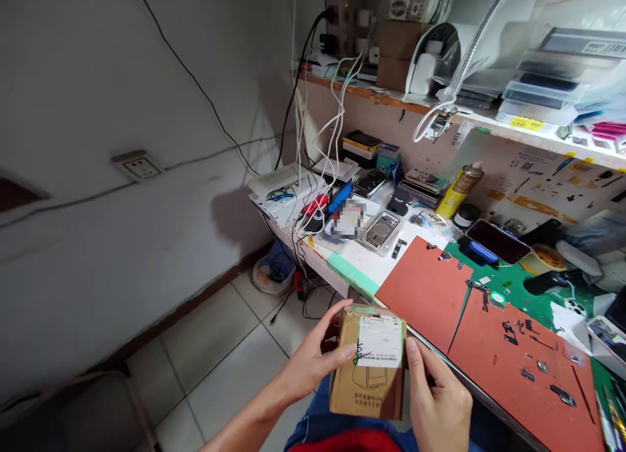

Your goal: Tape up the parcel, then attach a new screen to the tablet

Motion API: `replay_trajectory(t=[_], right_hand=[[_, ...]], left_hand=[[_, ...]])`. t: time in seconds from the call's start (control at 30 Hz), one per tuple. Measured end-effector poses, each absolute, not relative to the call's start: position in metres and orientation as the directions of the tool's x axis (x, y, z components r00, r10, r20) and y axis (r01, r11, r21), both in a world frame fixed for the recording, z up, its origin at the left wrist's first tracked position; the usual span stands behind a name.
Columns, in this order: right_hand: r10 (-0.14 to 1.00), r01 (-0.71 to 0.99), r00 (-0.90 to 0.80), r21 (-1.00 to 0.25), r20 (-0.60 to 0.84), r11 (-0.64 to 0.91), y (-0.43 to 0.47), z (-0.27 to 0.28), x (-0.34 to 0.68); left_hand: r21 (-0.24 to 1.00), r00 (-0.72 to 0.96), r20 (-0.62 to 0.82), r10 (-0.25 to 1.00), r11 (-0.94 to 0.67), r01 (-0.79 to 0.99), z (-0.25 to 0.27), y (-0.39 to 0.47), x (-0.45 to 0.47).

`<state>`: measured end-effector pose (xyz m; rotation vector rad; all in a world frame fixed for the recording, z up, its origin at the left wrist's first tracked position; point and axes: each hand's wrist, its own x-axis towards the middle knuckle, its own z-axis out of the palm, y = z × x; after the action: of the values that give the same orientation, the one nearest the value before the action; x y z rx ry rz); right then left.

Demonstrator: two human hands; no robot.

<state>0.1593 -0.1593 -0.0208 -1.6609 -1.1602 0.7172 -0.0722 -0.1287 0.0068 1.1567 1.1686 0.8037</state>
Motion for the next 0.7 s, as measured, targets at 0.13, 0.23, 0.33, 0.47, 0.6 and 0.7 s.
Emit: replay_trajectory(t=[0.13,0.23,0.33,0.47,0.6,0.7], right_hand=[[0.925,0.297,0.377,-0.940,-0.048,-0.170,-0.135,-0.013,0.162],[0.970,0.307,0.230,-0.940,-0.079,-0.149,-0.105,-0.003,0.155],[0.995,0.386,0.059,-0.918,-0.074,-0.091,-0.075,0.005,0.140],[0.998,0.432,0.000,-0.900,-0.057,-0.051,-0.043,0.010,0.117],[0.999,0.530,-0.031,-0.847,0.015,0.029,0.003,0.021,0.090],[0.994,0.650,-0.026,-0.754,0.109,0.100,0.048,0.032,0.062]], left_hand=[[0.954,0.142,-0.300,0.943,0.300,0.023,0.010,-0.137,-0.087],[0.921,-0.017,-0.377,0.926,0.373,-0.108,0.009,-0.146,-0.102],[0.795,-0.180,-0.559,0.809,0.462,-0.393,0.005,-0.151,-0.112],[0.654,-0.206,-0.668,0.715,0.431,-0.622,-0.007,-0.152,-0.118],[0.539,-0.075,-0.623,0.778,0.358,-0.763,-0.028,-0.150,-0.127],[0.527,0.006,-0.565,0.825,0.366,-0.767,-0.045,-0.149,-0.136]])
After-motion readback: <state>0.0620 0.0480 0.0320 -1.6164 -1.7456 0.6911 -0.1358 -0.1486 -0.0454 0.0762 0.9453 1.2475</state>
